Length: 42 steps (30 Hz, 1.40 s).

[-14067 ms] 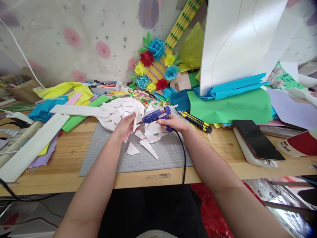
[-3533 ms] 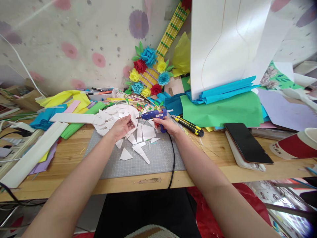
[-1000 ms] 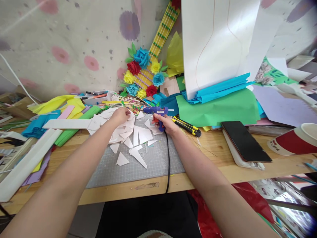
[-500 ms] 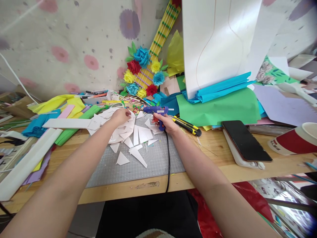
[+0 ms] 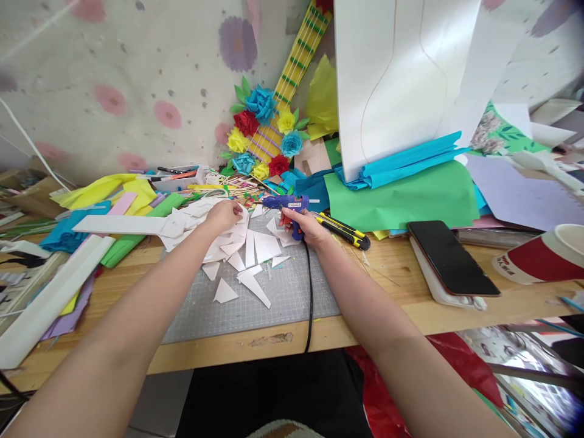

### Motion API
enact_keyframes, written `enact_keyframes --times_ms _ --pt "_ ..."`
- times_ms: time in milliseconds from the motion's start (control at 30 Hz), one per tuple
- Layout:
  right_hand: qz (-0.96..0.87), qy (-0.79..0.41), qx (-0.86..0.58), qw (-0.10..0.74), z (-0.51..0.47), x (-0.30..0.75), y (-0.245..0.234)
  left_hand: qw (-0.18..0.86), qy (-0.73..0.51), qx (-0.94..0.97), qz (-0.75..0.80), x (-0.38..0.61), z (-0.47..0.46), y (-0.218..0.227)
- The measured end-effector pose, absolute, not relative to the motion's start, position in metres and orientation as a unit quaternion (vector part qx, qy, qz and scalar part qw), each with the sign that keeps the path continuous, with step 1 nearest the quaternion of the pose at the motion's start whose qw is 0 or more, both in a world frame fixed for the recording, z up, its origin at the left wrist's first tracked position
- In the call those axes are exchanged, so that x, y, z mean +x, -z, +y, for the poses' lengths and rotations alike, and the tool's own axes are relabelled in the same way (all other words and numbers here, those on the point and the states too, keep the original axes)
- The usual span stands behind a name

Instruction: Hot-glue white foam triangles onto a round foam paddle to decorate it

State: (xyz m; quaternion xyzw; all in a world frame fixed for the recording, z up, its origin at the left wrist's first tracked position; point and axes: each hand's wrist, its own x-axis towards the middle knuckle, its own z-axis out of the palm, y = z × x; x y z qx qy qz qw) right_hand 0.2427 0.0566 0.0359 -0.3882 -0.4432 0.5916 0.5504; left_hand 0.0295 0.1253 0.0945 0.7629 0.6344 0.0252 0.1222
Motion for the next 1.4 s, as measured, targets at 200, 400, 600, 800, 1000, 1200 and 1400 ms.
enact_keyframes --times_ms 200,400,600,800,1000,1200,1400 --pt "-0.443 -0.592 -0.382 0.554 0.057 0.243 -0.037 0.106 -0.045 0.762 0.637 0.026 0.123 -0.096" --pt "-0.441 -0.591 -0.380 0.559 0.057 0.243 -0.039 0.080 -0.119 0.777 0.613 0.004 0.124 -0.102" --pt "-0.440 -0.589 -0.379 0.562 0.057 0.242 -0.038 0.106 -0.075 0.761 0.635 -0.004 0.125 -0.096" --pt "-0.441 -0.582 -0.393 0.559 0.057 0.242 -0.038 0.099 -0.094 0.766 0.629 -0.004 0.122 -0.098" --pt "-0.439 -0.586 -0.386 0.560 0.056 0.242 -0.038 0.070 -0.054 0.805 0.587 0.009 0.119 -0.100" --pt "-0.436 -0.585 -0.395 0.558 0.056 0.243 -0.038 0.039 0.023 0.807 0.589 0.021 0.121 -0.093" --pt "-0.437 -0.583 -0.394 0.560 0.056 0.243 -0.038 0.027 0.026 0.799 0.600 0.024 0.125 -0.092"
